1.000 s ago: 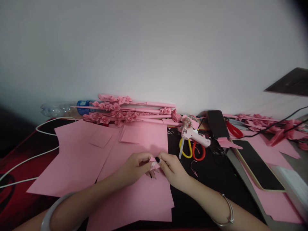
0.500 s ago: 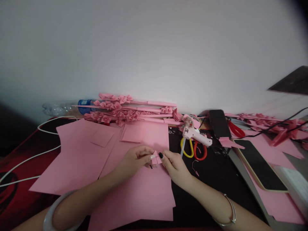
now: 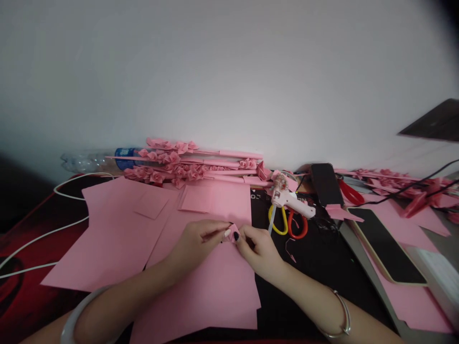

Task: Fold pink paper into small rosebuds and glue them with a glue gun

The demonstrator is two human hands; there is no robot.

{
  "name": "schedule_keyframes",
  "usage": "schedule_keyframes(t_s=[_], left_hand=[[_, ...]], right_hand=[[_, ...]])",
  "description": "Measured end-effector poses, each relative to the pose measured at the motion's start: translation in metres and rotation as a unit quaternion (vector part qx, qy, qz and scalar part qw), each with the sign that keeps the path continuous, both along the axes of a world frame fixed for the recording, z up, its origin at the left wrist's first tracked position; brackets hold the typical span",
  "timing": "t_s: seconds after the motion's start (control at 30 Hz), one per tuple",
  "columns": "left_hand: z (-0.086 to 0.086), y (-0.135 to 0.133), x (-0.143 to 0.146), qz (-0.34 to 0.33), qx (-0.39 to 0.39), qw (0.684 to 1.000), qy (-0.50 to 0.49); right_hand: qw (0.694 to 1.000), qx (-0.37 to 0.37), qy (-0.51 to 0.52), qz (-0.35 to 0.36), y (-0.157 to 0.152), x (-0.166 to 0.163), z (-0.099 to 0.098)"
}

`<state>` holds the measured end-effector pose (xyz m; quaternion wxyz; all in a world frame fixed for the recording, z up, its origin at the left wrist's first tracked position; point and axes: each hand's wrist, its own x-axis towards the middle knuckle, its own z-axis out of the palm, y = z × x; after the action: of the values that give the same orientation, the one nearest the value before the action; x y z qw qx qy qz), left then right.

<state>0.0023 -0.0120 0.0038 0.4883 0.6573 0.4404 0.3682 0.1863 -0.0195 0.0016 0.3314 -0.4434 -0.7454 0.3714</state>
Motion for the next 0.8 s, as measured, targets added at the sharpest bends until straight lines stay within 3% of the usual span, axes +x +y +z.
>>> schedule_keyframes(t_s=[0.27, 0.5, 0.8], left_hand=[[-0.0047, -0.0034, 0.0003, 0.014, 0.093, 0.995, 0.038], [-0.0008, -0.0049, 0.0009, 0.003, 0.116, 0.991, 0.066], [-0.0019, -0.0047, 0.0055, 0.017, 0.047, 0.999, -0.004]], right_hand=[[1.000, 0.021, -0.006, 0.009, -0.0035, -0.0008, 0.0013], [1.000, 0.017, -0.008, 0.014, -0.0032, -0.0007, 0.0039], [0.999, 0.029, -0.016, 0.027, -0.0055, -0.0009, 0.0012]])
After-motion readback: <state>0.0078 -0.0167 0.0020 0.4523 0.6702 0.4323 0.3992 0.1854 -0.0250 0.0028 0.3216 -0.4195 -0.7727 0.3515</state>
